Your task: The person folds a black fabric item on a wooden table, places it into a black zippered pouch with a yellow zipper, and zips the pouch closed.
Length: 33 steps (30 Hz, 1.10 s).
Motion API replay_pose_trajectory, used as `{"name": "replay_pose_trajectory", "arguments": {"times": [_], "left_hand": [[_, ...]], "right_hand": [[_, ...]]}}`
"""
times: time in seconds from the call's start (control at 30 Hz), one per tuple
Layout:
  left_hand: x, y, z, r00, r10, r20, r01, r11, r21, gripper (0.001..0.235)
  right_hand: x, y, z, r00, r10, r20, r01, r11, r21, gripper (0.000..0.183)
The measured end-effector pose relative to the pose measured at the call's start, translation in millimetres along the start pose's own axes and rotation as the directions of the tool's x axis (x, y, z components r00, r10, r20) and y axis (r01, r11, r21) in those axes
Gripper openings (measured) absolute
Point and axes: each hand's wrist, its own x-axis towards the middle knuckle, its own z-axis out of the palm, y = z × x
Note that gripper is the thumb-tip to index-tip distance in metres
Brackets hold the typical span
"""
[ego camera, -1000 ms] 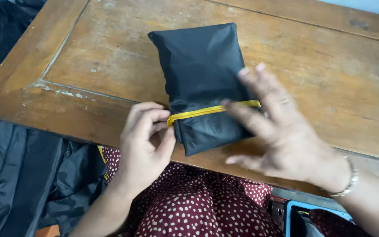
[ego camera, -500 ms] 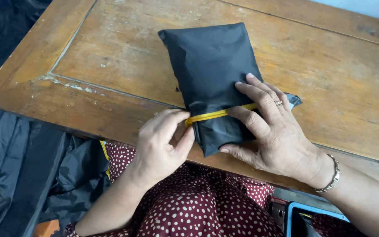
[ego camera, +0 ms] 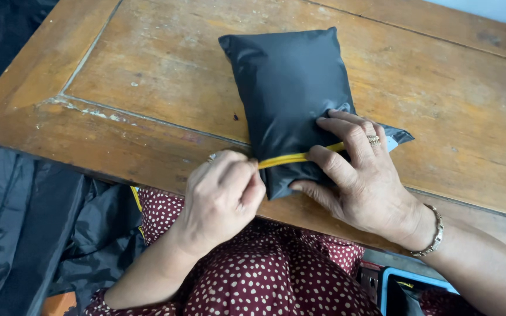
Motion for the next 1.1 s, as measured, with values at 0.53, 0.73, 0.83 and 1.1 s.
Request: {"name": "replay_pose_trajectory", "arguments": {"times": [0.53,0.73,0.83,1.1], "left_hand": [[-2,14,-7,0.990,0.100,0.101,-0.114,0.983,0.141,0.022],[-1,-6,-33,0.978,-0.167,0.128,0.116,0.936,0.333,0.014],[28,5,-50,0.937,-0.121,0.327,0.114,0.993,0.041,0.034],[69,14,16,0.796,0.251,0.550,-0.262,0.963,-0.059,0.083]], "right_hand": [[18,20,-11,1.000,-0.001,0.024,0.002,1.000,-0.019,0.071],[11,41,-32,0.866,0.255,0.431,-0.393,0.879,0.270,0.130],[4,59,-10,0.690,0.398,0.605,-0.583,0.800,0.138,0.150],[-14,64,-11,0.771,0.381,0.511,-0.478,0.876,0.068,0.016]]}}
